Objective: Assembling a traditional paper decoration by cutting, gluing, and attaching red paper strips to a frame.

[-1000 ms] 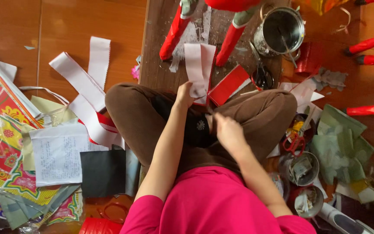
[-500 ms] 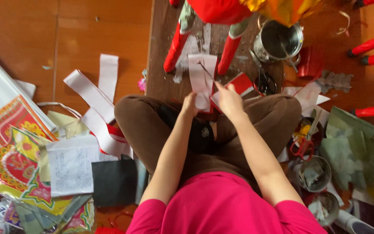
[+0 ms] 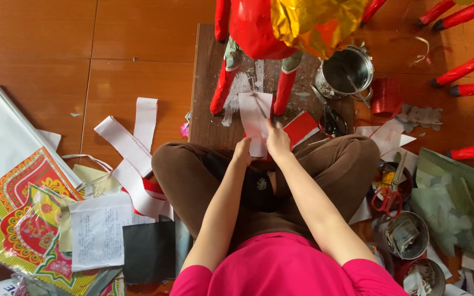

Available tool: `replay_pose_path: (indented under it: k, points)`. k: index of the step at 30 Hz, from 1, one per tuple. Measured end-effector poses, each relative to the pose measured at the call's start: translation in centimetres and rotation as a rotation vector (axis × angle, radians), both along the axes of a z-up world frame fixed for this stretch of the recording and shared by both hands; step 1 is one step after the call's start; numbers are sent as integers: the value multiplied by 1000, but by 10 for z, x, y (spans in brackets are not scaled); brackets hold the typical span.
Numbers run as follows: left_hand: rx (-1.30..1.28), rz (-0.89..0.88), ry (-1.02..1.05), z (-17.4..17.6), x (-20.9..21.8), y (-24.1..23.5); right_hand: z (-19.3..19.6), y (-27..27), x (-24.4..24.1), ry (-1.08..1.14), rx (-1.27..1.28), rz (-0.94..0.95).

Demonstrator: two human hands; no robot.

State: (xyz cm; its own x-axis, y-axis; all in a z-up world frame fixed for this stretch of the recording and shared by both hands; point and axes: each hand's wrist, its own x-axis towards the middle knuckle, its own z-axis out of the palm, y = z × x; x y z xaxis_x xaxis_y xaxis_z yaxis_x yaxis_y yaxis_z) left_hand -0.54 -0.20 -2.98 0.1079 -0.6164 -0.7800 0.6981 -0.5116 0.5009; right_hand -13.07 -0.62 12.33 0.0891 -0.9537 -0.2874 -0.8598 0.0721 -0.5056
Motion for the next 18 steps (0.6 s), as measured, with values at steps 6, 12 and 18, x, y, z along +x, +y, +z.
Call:
replay_pose_path:
  k: [6,12,18]
  points:
    - [-18,-49,40,59,4,16,-29,-25,10,102,-37,127]
    - [-63,-28,216,25,5,7,12,42,-52,185,-163,64]
    - [-90,-2,290,23,7,3,62,157,-99,303,-380,165]
